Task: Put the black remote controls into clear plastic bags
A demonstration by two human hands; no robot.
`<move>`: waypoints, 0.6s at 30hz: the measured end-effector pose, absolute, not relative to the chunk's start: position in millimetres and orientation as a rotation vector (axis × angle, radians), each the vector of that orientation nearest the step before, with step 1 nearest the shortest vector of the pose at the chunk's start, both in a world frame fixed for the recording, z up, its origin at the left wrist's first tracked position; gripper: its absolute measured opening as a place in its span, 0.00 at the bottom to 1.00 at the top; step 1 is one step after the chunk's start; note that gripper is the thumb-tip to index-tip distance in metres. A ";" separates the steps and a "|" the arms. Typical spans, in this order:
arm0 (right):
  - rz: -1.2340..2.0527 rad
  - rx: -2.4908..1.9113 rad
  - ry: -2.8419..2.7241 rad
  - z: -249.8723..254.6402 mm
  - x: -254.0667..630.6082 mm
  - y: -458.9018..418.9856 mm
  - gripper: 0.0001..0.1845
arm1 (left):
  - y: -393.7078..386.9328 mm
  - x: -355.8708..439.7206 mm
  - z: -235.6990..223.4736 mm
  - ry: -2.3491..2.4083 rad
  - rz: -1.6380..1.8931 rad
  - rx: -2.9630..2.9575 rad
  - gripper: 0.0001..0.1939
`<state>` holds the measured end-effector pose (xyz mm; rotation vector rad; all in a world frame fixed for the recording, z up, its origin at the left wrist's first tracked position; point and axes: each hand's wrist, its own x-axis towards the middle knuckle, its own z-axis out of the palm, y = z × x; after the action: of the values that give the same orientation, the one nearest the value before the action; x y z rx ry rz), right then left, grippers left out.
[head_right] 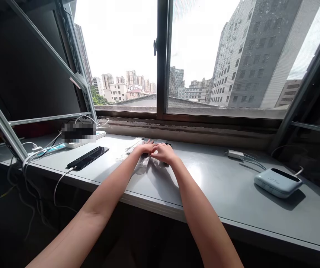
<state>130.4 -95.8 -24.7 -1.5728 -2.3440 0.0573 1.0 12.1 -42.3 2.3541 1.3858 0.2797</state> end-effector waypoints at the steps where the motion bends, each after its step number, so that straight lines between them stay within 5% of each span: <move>1: 0.045 -1.599 -2.394 -25.9 130.7 -95.7 0.14 | 11.3 0.7 -42.2 1.429 0.216 2.383 0.31; 5: 0.121 -1.622 -2.518 -27.4 131.5 -96.1 0.21 | 8.1 -0.1 -40.6 1.551 0.084 2.446 0.32; 18: -0.070 -1.739 -2.410 -23.9 127.5 -99.2 0.13 | 5.3 -4.2 -38.4 1.649 0.118 2.398 0.33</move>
<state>127.5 -99.2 -23.9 -1.7388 -2.4096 -0.0698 -4.2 5.3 -38.4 2.3979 1.6491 0.1176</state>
